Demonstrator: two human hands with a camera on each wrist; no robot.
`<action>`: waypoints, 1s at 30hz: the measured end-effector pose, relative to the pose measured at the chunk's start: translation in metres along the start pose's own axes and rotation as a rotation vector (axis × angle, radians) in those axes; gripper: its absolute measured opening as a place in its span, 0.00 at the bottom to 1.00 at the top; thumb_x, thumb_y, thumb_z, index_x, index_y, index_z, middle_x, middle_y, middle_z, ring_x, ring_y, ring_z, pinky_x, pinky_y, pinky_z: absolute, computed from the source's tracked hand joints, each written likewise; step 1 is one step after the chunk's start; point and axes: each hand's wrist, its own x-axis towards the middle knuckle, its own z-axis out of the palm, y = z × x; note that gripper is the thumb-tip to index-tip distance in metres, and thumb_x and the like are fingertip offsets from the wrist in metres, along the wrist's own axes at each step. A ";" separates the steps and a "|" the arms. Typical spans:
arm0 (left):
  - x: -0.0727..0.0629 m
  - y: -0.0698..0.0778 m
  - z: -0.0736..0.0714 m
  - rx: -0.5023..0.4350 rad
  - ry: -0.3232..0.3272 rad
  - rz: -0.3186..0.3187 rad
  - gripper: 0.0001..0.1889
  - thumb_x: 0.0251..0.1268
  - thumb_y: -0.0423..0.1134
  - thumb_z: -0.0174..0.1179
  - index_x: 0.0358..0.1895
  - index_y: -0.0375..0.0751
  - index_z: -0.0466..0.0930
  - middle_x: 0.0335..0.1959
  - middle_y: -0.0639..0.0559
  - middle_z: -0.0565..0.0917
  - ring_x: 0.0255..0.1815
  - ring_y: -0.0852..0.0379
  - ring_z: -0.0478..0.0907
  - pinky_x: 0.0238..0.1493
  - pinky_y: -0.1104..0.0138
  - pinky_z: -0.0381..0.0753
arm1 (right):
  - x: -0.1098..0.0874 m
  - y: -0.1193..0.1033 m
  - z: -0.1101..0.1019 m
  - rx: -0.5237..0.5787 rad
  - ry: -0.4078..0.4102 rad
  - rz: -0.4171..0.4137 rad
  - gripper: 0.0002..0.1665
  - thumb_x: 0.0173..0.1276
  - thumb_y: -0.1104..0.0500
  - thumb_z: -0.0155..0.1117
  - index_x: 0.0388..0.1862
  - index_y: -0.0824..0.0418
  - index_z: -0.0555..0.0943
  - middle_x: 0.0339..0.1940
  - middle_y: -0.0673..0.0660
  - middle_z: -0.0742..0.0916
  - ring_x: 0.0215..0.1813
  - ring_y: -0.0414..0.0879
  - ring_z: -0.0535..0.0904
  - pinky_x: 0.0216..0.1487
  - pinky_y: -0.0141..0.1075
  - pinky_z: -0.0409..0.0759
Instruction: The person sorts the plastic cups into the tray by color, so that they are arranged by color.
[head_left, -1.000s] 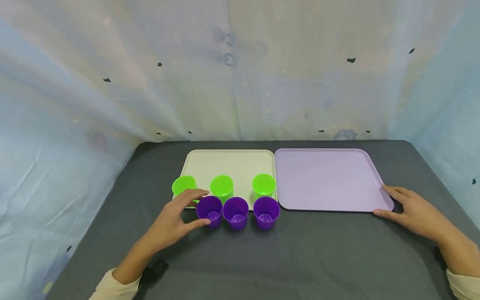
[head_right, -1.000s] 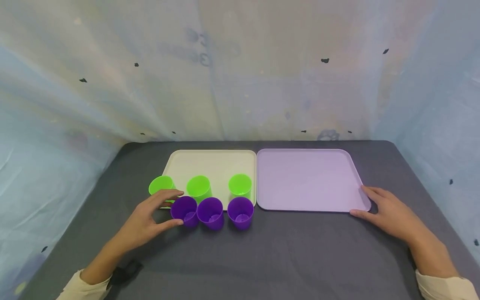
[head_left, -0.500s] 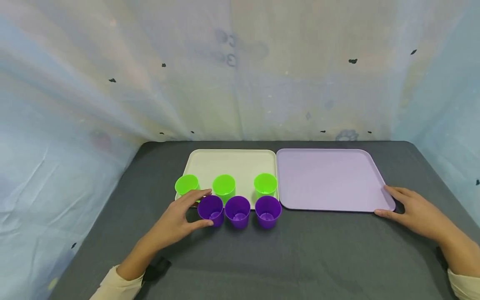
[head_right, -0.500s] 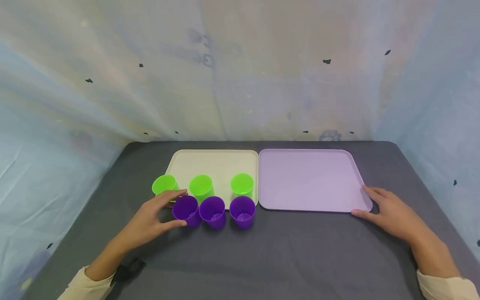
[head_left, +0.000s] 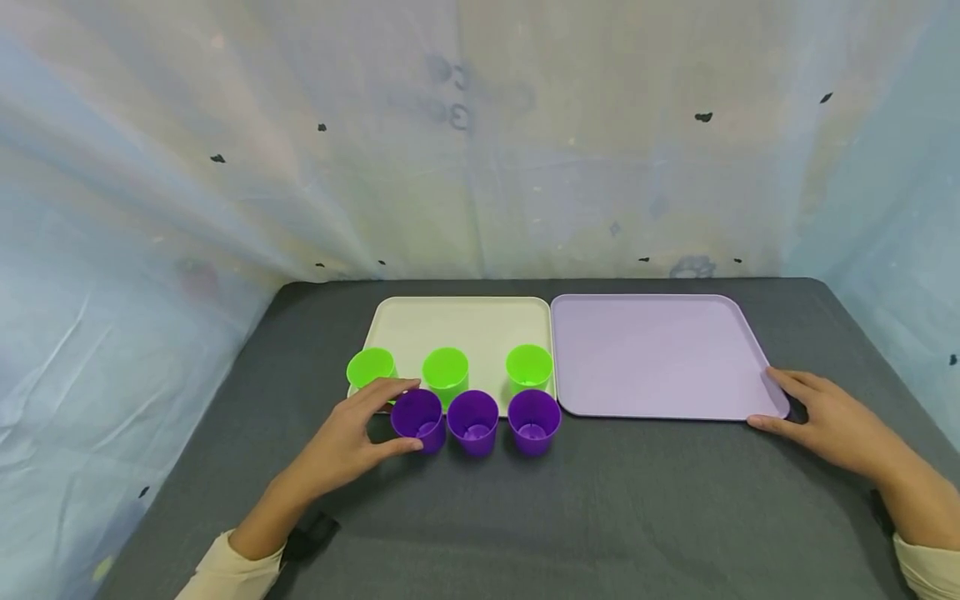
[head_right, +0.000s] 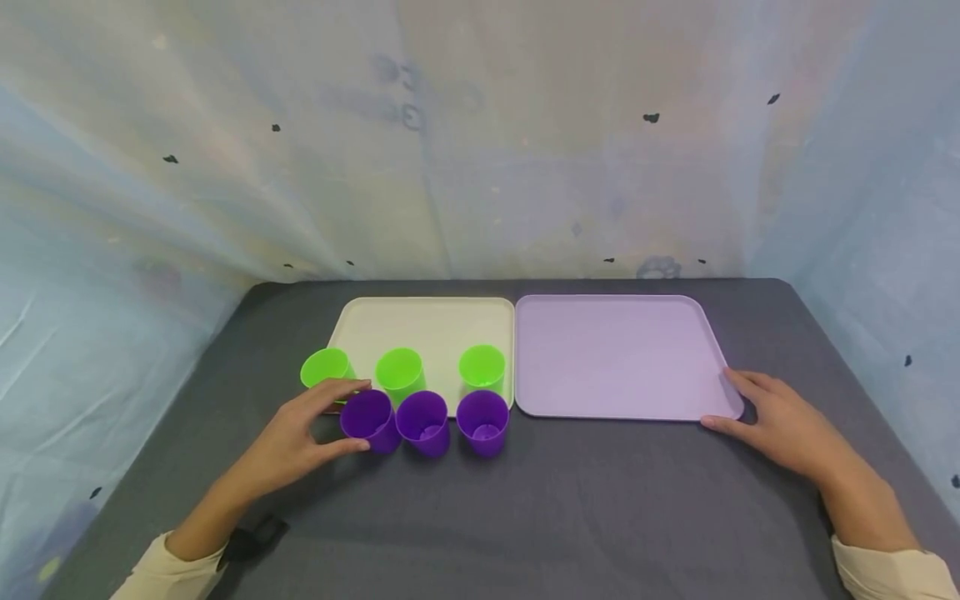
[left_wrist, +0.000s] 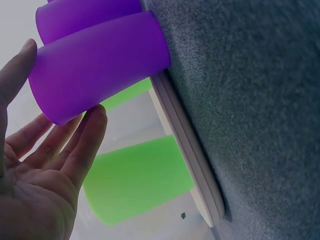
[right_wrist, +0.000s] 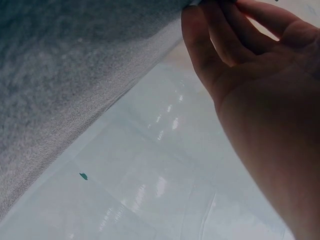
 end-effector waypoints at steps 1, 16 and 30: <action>0.000 -0.001 0.000 0.001 0.002 0.005 0.39 0.49 0.46 0.78 0.68 0.46 0.73 0.60 0.55 0.80 0.57 0.57 0.80 0.50 0.59 0.85 | 0.000 0.000 0.000 0.005 -0.002 0.002 0.59 0.62 0.34 0.68 0.74 0.76 0.60 0.66 0.81 0.69 0.64 0.77 0.65 0.56 0.69 0.66; -0.004 -0.001 -0.001 0.013 -0.021 -0.070 0.38 0.51 0.49 0.77 0.68 0.48 0.73 0.60 0.54 0.80 0.56 0.56 0.80 0.52 0.58 0.85 | -0.001 0.002 0.005 0.058 0.025 -0.041 0.56 0.62 0.39 0.71 0.74 0.75 0.62 0.65 0.79 0.71 0.64 0.75 0.66 0.56 0.66 0.67; 0.000 -0.003 -0.001 -0.023 -0.074 -0.155 0.37 0.51 0.56 0.75 0.65 0.49 0.74 0.57 0.55 0.82 0.51 0.59 0.82 0.50 0.58 0.85 | -0.004 0.003 0.000 0.079 0.044 -0.057 0.55 0.62 0.41 0.72 0.74 0.74 0.62 0.65 0.78 0.71 0.64 0.75 0.66 0.56 0.65 0.66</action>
